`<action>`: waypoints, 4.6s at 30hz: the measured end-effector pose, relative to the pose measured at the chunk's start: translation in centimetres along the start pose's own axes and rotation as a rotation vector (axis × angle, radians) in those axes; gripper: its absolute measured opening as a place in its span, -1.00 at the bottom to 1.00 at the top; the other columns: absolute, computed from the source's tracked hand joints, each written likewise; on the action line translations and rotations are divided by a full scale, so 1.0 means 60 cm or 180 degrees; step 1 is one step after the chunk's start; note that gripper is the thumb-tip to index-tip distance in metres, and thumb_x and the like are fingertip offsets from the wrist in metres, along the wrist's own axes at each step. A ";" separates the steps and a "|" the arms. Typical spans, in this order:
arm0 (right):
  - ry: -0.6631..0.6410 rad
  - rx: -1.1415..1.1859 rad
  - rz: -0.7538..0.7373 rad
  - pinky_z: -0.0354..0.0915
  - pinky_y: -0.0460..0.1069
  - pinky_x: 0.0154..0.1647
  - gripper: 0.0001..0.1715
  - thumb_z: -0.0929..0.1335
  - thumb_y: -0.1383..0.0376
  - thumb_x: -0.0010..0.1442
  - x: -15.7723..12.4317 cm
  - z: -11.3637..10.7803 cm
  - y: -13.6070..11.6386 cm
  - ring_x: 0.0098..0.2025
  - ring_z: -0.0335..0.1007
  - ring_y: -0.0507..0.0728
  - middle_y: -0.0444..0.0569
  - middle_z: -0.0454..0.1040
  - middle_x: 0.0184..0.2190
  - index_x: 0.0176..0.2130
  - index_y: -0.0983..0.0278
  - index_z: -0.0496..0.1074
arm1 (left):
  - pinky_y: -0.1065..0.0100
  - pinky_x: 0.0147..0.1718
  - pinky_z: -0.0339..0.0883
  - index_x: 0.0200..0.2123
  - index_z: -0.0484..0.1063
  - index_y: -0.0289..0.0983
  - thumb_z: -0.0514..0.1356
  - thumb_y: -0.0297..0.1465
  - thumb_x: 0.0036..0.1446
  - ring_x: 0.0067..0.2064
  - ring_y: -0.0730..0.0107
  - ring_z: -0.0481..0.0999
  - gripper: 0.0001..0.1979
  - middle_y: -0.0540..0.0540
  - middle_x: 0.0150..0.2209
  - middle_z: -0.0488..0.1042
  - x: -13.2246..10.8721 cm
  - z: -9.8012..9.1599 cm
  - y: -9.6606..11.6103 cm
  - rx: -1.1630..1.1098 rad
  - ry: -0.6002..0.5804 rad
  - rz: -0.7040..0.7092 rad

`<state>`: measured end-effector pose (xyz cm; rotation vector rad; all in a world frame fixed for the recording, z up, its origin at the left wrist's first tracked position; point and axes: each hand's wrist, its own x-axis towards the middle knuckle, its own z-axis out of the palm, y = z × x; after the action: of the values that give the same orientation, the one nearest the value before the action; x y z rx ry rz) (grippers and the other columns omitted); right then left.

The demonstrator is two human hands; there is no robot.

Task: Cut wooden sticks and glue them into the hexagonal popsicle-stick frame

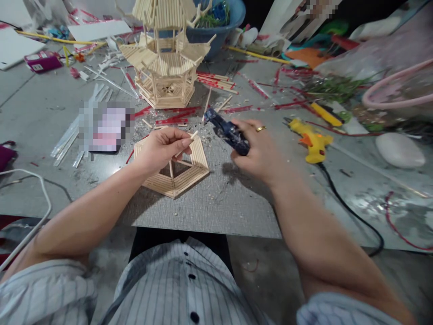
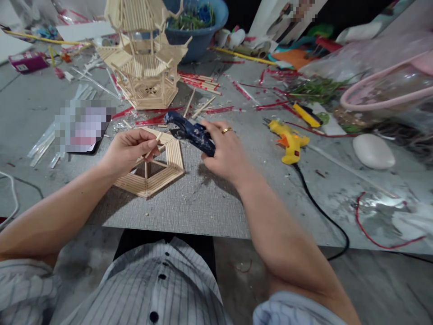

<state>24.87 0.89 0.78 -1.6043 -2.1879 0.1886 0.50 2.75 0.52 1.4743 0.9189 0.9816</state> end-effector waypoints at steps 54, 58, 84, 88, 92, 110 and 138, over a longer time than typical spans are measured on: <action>-0.0396 -0.0135 -0.0182 0.27 0.16 -0.14 -0.47 0.28 0.24 -0.03 -0.004 0.034 -0.021 -0.09 0.41 0.34 0.16 0.50 -0.11 -0.02 0.30 0.36 | 0.58 -0.63 0.25 -0.55 0.42 -0.32 0.18 -0.43 0.08 -0.62 0.66 0.30 -0.82 0.05 -0.65 0.36 -0.007 0.011 0.003 0.0688 -0.0161 0.0056; -0.0380 -0.0174 -0.0084 0.27 0.14 -0.17 -0.53 0.29 0.24 -0.03 -0.004 0.033 -0.026 -0.12 0.43 0.33 0.14 0.52 -0.18 -0.08 0.28 0.39 | 0.58 -0.63 0.23 -0.56 0.41 -0.32 0.17 -0.44 0.09 -0.62 0.66 0.30 -0.81 0.04 -0.65 0.35 -0.008 0.012 0.005 0.0702 -0.0154 0.0023; -0.0461 -0.0506 0.0157 0.24 0.11 -0.29 -0.78 0.29 0.23 0.04 -0.002 0.023 -0.048 -0.25 0.44 0.30 0.12 0.52 -0.29 -0.26 0.24 0.39 | 0.54 -0.64 0.21 -0.56 0.40 -0.32 0.16 -0.40 0.09 -0.63 0.64 0.30 -0.80 0.04 -0.65 0.36 -0.004 0.012 0.003 0.0923 -0.0017 0.0062; -0.0318 -0.0463 0.0093 0.26 0.14 -0.24 -0.68 0.29 0.21 0.04 -0.002 0.030 -0.039 -0.18 0.43 0.33 0.14 0.52 -0.22 -0.17 0.25 0.40 | 0.55 -0.63 0.20 -0.56 0.42 -0.32 0.17 -0.42 0.05 -0.62 0.63 0.30 -0.83 0.04 -0.65 0.37 -0.003 0.009 0.002 0.1016 -0.0038 0.0181; -0.0246 -0.0402 -0.0013 0.28 0.18 -0.17 -0.55 0.30 0.22 0.02 -0.002 0.035 -0.035 -0.12 0.41 0.36 0.17 0.50 -0.16 -0.06 0.26 0.37 | 0.55 -0.60 0.20 -0.60 0.40 -0.32 0.18 -0.45 0.01 -0.59 0.64 0.31 -0.83 0.04 -0.64 0.38 -0.005 0.009 0.009 0.1151 0.0027 0.0336; -0.0382 -0.0381 0.0114 0.25 0.10 -0.30 -0.60 0.30 0.22 0.03 -0.005 0.031 -0.044 -0.14 0.43 0.32 0.14 0.51 -0.19 -0.09 0.25 0.35 | 0.51 -0.59 0.09 -0.57 0.39 -0.28 0.19 -0.44 -0.04 -0.54 0.58 0.24 -0.90 0.09 -0.64 0.32 -0.012 0.021 0.013 0.1781 0.0375 0.0608; -0.0451 -0.0836 0.0463 0.20 0.07 -0.39 -0.66 0.25 0.14 0.11 0.014 0.037 -0.055 -0.30 0.49 0.32 0.18 0.55 -0.35 -0.24 0.28 0.48 | 0.44 -0.51 0.12 -0.51 0.54 -0.30 0.16 -0.28 0.11 -0.52 0.52 0.38 -0.73 -0.02 -0.54 0.53 -0.005 0.011 0.017 0.2596 0.0535 0.0237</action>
<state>20.85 0.87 0.14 -1.9502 -2.2790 0.0598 1.05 2.15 1.49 2.1274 1.5047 0.8226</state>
